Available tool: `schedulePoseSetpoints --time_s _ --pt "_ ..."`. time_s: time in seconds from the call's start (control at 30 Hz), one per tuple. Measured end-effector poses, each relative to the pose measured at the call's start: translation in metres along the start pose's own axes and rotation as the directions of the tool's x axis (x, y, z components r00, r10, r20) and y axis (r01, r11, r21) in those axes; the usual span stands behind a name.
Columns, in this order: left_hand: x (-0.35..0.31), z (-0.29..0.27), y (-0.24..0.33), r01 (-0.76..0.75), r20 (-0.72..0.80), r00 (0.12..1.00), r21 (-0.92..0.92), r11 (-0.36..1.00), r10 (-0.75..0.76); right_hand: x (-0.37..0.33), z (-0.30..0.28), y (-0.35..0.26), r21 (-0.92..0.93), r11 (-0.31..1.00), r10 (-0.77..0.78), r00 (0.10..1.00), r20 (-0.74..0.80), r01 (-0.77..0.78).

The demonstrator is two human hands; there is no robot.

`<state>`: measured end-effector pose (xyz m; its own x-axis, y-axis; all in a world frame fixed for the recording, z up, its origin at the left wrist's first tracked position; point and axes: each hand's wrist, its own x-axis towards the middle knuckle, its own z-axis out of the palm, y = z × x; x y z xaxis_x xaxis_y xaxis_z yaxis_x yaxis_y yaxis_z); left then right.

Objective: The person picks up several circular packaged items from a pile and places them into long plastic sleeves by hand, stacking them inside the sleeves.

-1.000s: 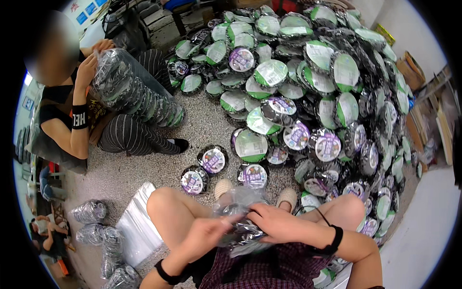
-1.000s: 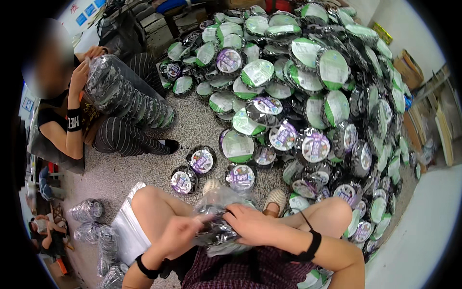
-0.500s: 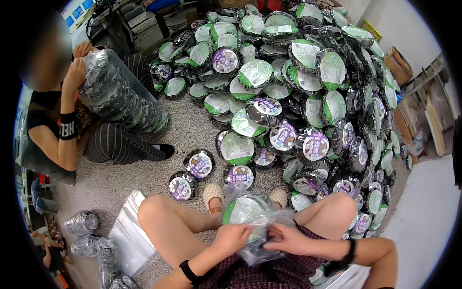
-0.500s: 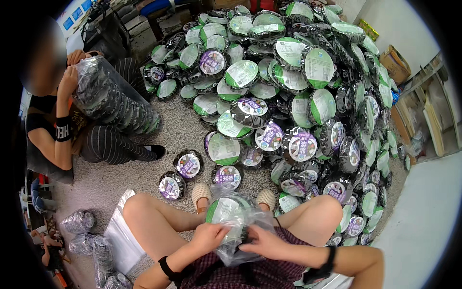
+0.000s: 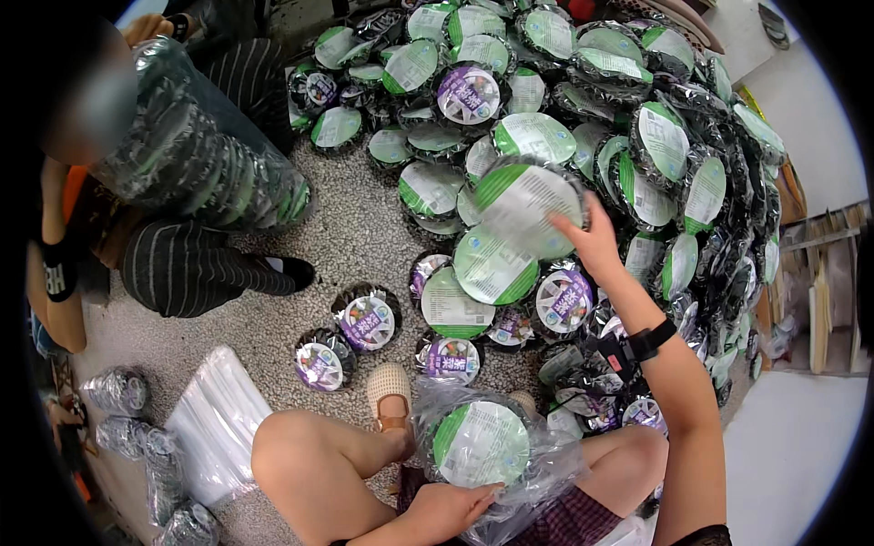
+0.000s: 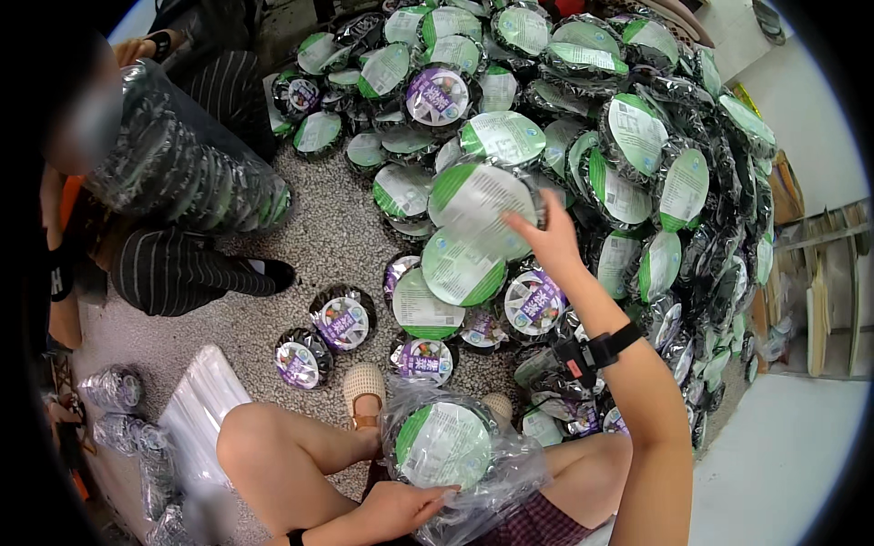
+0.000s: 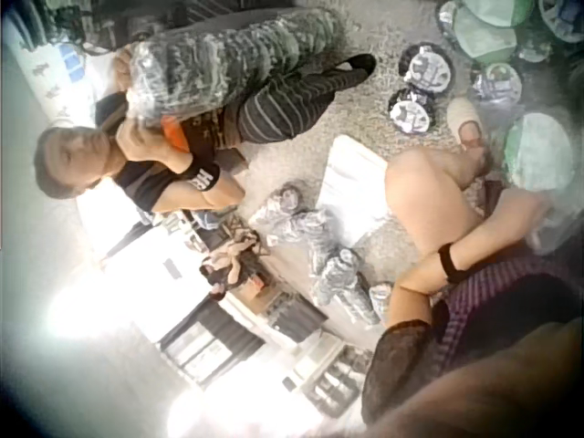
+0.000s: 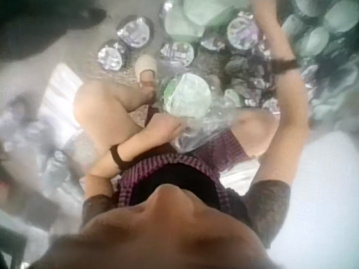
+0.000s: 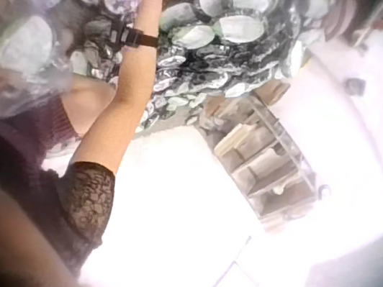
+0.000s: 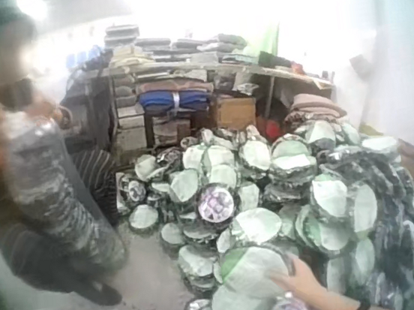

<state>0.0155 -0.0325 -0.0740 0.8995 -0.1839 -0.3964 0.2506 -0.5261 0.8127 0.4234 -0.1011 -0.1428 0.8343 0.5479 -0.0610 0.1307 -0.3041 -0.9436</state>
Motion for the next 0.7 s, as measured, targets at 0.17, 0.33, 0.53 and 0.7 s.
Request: schedulePoseSetpoints --time_s 0.17,0.33,0.53,0.7 --pt "0.022 0.006 -0.007 -0.086 0.063 0.994 -0.041 0.995 0.088 0.0 0.037 0.054 -0.599 0.776 0.367 0.913 0.177 -0.196" --pt "0.008 0.001 0.003 -0.083 0.037 0.995 -0.133 0.988 0.089 -0.08 0.115 -0.02 -0.658 0.502 -0.174 0.81 0.56 0.562" --pt "0.008 0.013 0.005 -0.066 -0.023 0.998 -0.077 0.995 0.064 -0.129 0.129 -0.005 -0.638 0.502 -0.186 0.794 0.579 0.583" --pt "0.001 0.018 0.003 -0.07 -0.084 0.995 -0.134 0.989 0.059 -0.069 0.133 0.036 -0.379 0.909 0.38 0.718 0.584 -0.173"
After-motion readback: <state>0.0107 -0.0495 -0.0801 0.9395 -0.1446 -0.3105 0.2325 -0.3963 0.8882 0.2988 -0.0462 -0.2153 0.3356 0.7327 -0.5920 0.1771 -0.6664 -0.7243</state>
